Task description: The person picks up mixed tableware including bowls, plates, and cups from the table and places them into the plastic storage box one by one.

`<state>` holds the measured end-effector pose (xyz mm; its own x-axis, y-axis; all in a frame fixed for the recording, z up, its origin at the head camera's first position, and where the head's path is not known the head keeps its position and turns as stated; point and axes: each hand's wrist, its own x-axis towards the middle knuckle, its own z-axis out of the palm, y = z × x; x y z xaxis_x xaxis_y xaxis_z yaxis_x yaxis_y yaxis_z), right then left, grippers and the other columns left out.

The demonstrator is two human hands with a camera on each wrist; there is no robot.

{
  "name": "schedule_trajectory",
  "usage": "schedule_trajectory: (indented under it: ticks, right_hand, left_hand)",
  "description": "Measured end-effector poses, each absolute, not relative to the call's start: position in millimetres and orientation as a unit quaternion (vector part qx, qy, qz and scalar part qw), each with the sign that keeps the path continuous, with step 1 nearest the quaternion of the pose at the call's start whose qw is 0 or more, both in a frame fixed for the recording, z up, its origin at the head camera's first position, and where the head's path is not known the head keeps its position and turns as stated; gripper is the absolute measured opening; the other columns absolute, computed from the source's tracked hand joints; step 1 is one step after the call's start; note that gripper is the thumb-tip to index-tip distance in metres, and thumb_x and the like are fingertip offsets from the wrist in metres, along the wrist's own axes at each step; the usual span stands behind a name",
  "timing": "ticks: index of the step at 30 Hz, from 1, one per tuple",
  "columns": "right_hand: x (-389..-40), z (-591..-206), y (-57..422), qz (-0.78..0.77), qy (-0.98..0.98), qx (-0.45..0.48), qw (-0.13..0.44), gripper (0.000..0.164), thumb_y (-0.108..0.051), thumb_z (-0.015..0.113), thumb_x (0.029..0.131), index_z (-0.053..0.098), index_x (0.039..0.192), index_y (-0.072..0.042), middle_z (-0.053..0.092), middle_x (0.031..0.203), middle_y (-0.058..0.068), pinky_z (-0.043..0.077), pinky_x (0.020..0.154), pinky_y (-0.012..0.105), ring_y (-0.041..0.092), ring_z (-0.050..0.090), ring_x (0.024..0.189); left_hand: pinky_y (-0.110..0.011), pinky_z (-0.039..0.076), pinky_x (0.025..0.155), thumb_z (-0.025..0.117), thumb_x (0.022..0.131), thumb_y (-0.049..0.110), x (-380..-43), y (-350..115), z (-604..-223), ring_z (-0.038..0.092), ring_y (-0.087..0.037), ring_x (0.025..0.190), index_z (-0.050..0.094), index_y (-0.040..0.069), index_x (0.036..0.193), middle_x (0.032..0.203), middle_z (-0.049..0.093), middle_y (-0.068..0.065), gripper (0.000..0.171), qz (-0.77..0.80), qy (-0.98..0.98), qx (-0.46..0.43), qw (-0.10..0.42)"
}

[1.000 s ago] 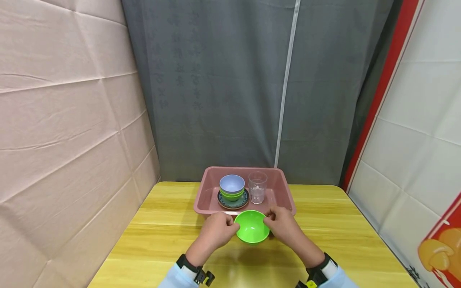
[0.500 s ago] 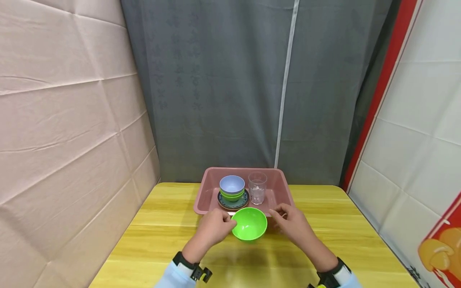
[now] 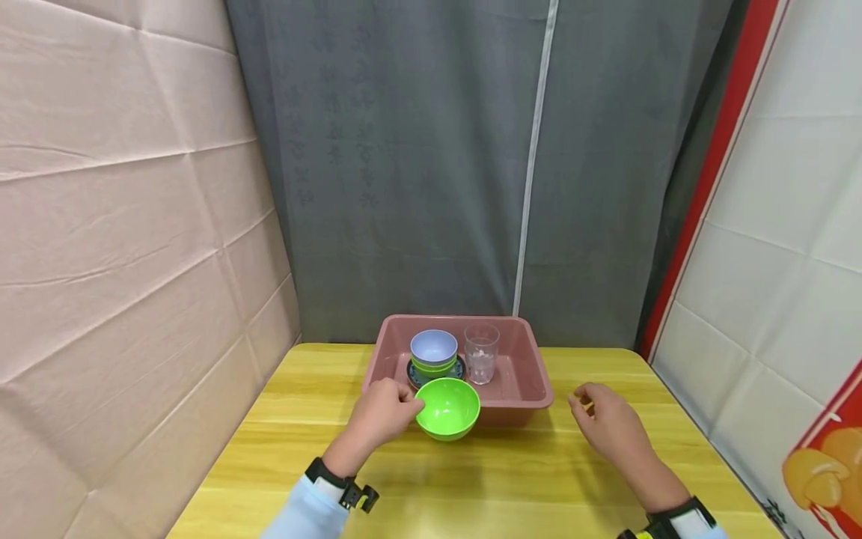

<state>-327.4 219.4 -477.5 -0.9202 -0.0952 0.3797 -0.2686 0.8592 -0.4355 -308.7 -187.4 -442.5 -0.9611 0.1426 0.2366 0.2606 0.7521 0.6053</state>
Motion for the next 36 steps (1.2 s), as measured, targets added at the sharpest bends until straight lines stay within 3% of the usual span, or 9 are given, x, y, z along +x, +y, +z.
schedule_trajectory:
  ticks: [8,12,17,22,25,36]
  right_hand:
    - [-333.4,-501.9,229.4,0.174,-0.97,0.11,0.127,0.039,-0.023,0.077,0.103,0.07,0.129,0.005,0.069,0.129,0.027,0.054,0.101,0.068,0.049,0.068,0.121]
    - [-334.3,-510.6,232.2,0.156,-0.972,0.123,0.129,0.044,-0.025,0.078,0.102,0.069,0.133,0.005,0.068,0.132,0.027,0.052,0.105,0.069,0.05,0.066,0.125]
    - [-333.6,-516.1,233.9,0.145,-0.971,0.136,0.13,0.049,-0.025,0.079,0.101,0.068,0.137,0.006,0.068,0.136,0.029,0.051,0.106,0.069,0.051,0.065,0.126]
    - [-332.4,-518.9,234.4,0.141,-0.973,0.141,0.119,0.05,-0.026,0.08,0.102,0.068,0.138,0.007,0.068,0.136,0.03,0.052,0.106,0.069,0.052,0.065,0.126]
    - [-331.6,-520.6,234.5,0.14,-0.973,0.142,0.114,0.05,-0.026,0.08,0.101,0.068,0.138,0.006,0.068,0.135,0.029,0.052,0.105,0.068,0.052,0.065,0.125]
    - [-330.3,-524.3,231.6,0.135,-0.978,0.123,0.098,0.052,-0.029,0.079,0.103,0.066,0.139,0.006,0.067,0.135,0.029,0.053,0.103,0.067,0.051,0.066,0.124]
  left_hand:
    - [-0.029,0.029,0.05,0.072,0.1,0.027,-326.1,-192.5,-435.4,0.043,-0.014,0.049,0.051,0.016,0.055,0.052,0.038,0.008,0.051,-0.343,-0.932,-0.087,0.075]
    - [-0.03,0.032,0.051,0.072,0.1,0.028,-340.5,-193.6,-431.9,0.053,-0.014,0.051,0.055,0.016,0.055,0.052,0.046,0.007,0.049,-0.337,-0.935,-0.074,0.08]
    - [-0.03,0.034,0.052,0.071,0.101,0.028,-361.7,-193.4,-428.8,0.06,-0.015,0.054,0.055,0.015,0.057,0.054,0.049,0.005,0.048,-0.331,-0.938,-0.062,0.078]
    - [-0.029,0.026,0.048,0.07,0.103,0.032,-385.1,-193.0,-423.4,0.043,-0.017,0.047,0.051,0.015,0.056,0.053,0.041,0.004,0.053,-0.318,-0.945,-0.043,0.067]
    - [-0.029,0.027,0.048,0.069,0.105,0.036,-399.3,-193.9,-418.0,0.041,-0.016,0.046,0.051,0.015,0.056,0.053,0.04,0.004,0.056,-0.299,-0.951,-0.037,0.069]
    - [-0.032,0.035,0.05,0.061,0.106,0.033,-456.6,-200.3,-417.2,0.054,-0.019,0.054,0.066,0.014,0.06,0.061,0.064,0.0,0.05,-0.261,-0.964,-0.006,0.057]
